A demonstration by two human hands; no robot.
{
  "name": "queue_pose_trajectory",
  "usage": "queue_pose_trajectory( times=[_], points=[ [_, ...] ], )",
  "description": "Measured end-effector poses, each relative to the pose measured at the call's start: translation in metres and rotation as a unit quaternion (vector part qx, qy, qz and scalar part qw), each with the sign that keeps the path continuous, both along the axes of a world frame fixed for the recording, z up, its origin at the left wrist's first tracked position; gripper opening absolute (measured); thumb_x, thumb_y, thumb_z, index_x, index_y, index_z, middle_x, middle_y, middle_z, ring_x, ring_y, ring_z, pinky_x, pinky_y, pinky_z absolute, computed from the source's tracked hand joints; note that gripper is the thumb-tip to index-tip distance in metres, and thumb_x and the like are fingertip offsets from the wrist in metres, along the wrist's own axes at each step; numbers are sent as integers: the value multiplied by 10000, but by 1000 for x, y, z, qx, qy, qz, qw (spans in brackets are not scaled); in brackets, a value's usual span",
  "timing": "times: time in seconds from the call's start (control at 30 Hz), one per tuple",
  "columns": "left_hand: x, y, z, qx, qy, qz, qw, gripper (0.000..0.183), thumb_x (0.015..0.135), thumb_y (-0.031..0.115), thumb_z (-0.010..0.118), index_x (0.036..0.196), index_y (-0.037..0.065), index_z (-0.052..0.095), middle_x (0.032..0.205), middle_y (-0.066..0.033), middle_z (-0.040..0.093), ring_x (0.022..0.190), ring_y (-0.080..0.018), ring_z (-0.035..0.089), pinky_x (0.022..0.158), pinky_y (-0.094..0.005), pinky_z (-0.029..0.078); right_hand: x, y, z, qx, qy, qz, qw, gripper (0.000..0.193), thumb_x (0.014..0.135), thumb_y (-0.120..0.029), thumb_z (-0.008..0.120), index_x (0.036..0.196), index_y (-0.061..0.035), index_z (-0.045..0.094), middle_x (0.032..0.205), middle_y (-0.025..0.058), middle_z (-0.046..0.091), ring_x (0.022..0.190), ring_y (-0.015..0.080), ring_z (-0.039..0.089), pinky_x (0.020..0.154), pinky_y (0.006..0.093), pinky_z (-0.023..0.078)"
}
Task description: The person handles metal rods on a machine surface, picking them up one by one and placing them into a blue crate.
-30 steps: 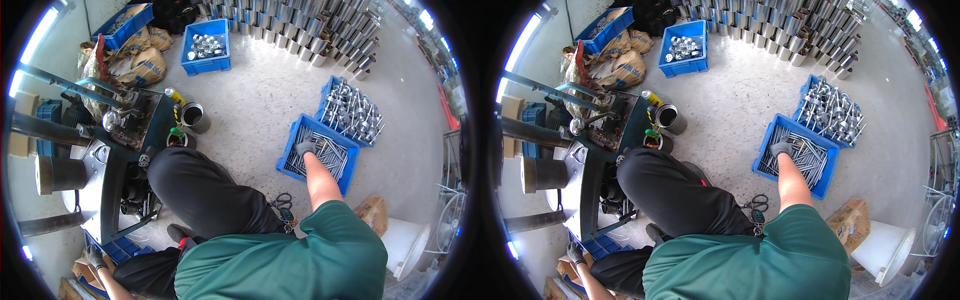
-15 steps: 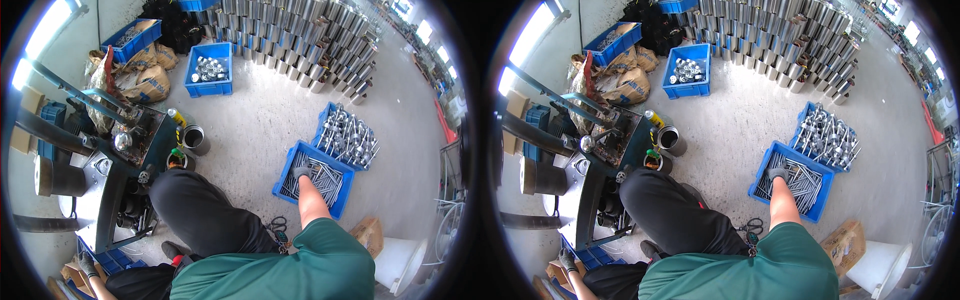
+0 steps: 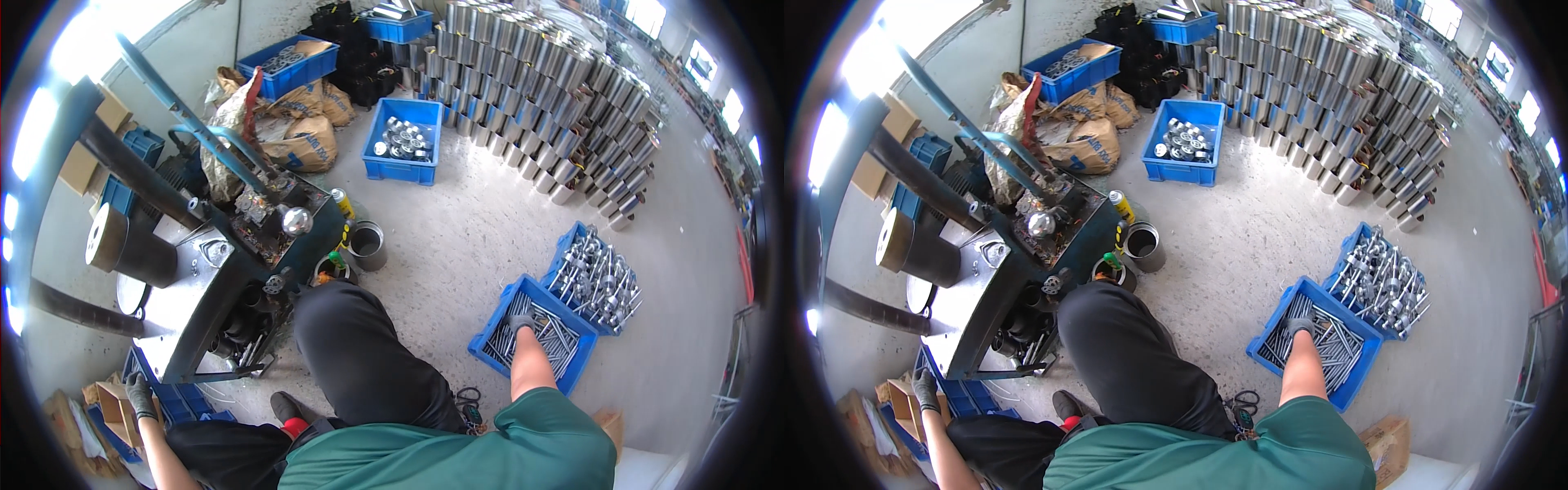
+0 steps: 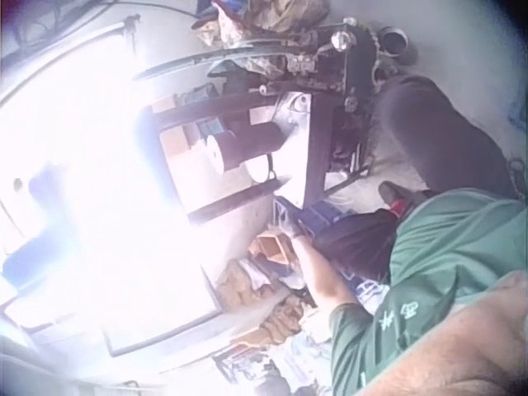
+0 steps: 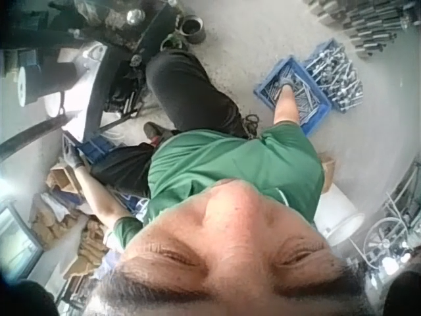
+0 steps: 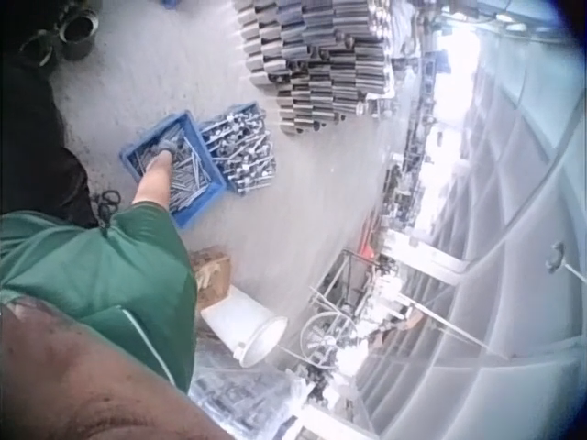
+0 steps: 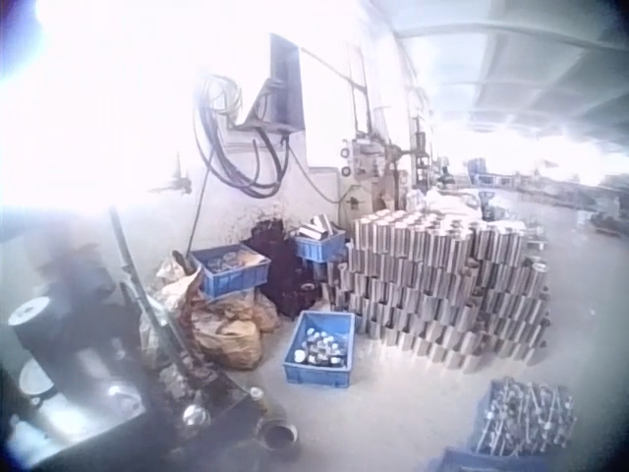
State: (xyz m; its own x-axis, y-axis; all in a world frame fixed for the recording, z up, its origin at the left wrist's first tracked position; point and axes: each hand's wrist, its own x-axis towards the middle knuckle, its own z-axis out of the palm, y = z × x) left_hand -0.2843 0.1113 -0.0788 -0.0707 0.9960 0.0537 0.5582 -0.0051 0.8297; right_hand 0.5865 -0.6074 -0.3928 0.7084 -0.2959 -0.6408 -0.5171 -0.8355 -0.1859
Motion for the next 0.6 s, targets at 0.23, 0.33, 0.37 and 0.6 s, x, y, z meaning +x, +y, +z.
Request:
queue_pose_trajectory(
  times=[0.23, 0.33, 0.37, 0.6],
  points=[
    [34, -9, -8, -5, -40, 13, 999, 78, 952, 133, 640, 986, 79, 683, 764, 19, 595, 623, -109, 501, 552, -277, 407, 6, -14, 9, -39, -6, 46, 998, 1149, 714, -249, 817, 1649, -149, 155, 1528, 367, 429, 1405, 474, 478, 1170, 474, 419],
    [-2, 4, -9, 38, -50, 14, 998, 109, 956, 150, 661, 1026, 69, 686, 752, -13, 619, 581, -135, 531, 508, -303, 431, -3, -3, 2, -55, -26, 93, 994, 925, 759, -261, 778, 1560, -86, 350, 1501, 288, 512, 1366, 417, 541, 1136, 431, 466],
    [13, 8, -18, 47, -70, -3, 996, 102, 953, 139, 667, 1019, 64, 688, 751, -14, 618, 588, -135, 535, 516, -305, 436, -1, -17, 0, -66, -20, 95, 993, 919, 763, -275, 779, 1553, -73, 355, 1496, 297, 512, 1372, 419, 535, 1141, 434, 460],
    [47, -3, -5, 101, 27, -7, 994, 122, 931, 114, 682, 1009, 32, 727, 878, -6, 691, 781, -130, 579, 728, -288, 488, -15, -26, 17, -127, 2, 212, 969, 852, 770, -275, 786, 1489, -6, 416, 1440, 297, 566, 1334, 395, 579, 1096, 435, 502]
  ],
)
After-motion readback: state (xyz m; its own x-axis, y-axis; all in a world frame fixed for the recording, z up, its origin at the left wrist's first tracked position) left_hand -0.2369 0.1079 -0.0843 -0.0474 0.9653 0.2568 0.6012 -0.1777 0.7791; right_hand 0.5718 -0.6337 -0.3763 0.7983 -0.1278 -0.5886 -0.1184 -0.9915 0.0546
